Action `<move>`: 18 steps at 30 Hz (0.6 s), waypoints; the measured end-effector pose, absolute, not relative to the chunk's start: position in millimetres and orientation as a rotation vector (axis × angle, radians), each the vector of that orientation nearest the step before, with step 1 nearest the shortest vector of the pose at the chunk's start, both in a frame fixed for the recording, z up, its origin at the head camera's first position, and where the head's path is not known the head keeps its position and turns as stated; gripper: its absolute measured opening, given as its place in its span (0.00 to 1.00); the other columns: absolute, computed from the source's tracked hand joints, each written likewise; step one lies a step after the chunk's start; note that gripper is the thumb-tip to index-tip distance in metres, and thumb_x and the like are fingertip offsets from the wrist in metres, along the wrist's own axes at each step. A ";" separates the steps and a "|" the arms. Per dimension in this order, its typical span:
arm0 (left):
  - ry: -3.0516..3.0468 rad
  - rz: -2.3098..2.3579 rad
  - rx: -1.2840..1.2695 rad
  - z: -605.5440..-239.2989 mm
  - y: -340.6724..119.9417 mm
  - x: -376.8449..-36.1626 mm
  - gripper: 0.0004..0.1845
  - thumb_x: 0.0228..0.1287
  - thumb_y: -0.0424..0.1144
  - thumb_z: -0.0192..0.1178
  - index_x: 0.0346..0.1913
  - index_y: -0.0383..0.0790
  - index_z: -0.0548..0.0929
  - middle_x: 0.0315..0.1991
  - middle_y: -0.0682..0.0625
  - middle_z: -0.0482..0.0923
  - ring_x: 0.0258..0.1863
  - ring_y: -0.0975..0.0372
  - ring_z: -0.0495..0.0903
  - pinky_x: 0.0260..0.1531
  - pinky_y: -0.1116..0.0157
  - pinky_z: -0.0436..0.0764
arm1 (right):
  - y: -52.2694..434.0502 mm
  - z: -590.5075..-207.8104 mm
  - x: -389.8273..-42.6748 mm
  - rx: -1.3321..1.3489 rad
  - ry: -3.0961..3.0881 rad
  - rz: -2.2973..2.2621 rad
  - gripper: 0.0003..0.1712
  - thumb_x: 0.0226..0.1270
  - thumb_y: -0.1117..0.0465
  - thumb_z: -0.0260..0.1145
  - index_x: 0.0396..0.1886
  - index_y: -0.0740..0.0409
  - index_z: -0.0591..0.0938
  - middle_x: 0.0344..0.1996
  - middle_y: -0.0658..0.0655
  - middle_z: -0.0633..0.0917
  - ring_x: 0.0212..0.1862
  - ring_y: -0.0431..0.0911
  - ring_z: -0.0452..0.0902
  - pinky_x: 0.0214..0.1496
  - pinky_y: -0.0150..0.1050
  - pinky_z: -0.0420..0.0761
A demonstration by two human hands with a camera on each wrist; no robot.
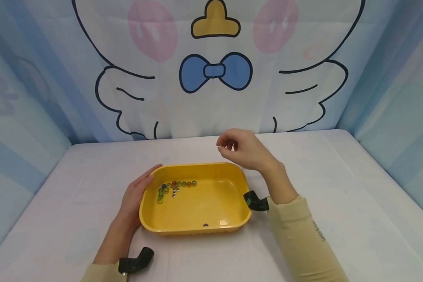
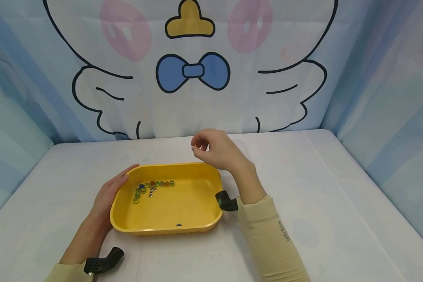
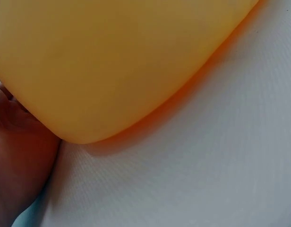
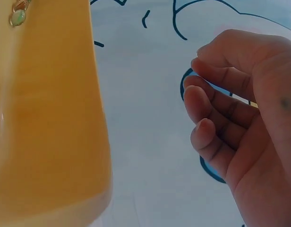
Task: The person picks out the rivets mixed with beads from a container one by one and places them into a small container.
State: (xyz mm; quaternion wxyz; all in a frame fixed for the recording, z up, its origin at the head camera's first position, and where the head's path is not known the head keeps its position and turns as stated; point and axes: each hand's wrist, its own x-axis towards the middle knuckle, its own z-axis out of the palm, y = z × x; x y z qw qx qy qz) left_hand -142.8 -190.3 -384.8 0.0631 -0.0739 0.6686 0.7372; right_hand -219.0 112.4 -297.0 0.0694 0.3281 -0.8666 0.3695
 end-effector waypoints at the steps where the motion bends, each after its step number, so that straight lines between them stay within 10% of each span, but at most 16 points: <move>1: 2.024 2.225 -0.221 -385.0 -190.3 -142.8 0.26 0.82 0.48 0.43 0.77 0.49 0.66 0.74 0.56 0.64 0.72 0.65 0.63 0.66 0.69 0.67 | 111.4 -297.4 -219.2 0.995 -2.603 1.111 0.05 0.67 0.67 0.67 0.41 0.60 0.85 0.36 0.53 0.83 0.38 0.47 0.74 0.40 0.39 0.79; 18: 2.035 2.218 -0.232 -385.8 -189.8 -143.6 0.26 0.82 0.49 0.43 0.77 0.49 0.66 0.74 0.56 0.64 0.71 0.64 0.64 0.66 0.69 0.67 | 96.0 -299.9 -219.6 1.076 -2.552 1.090 0.03 0.66 0.67 0.67 0.39 0.60 0.85 0.34 0.52 0.82 0.36 0.47 0.74 0.38 0.38 0.78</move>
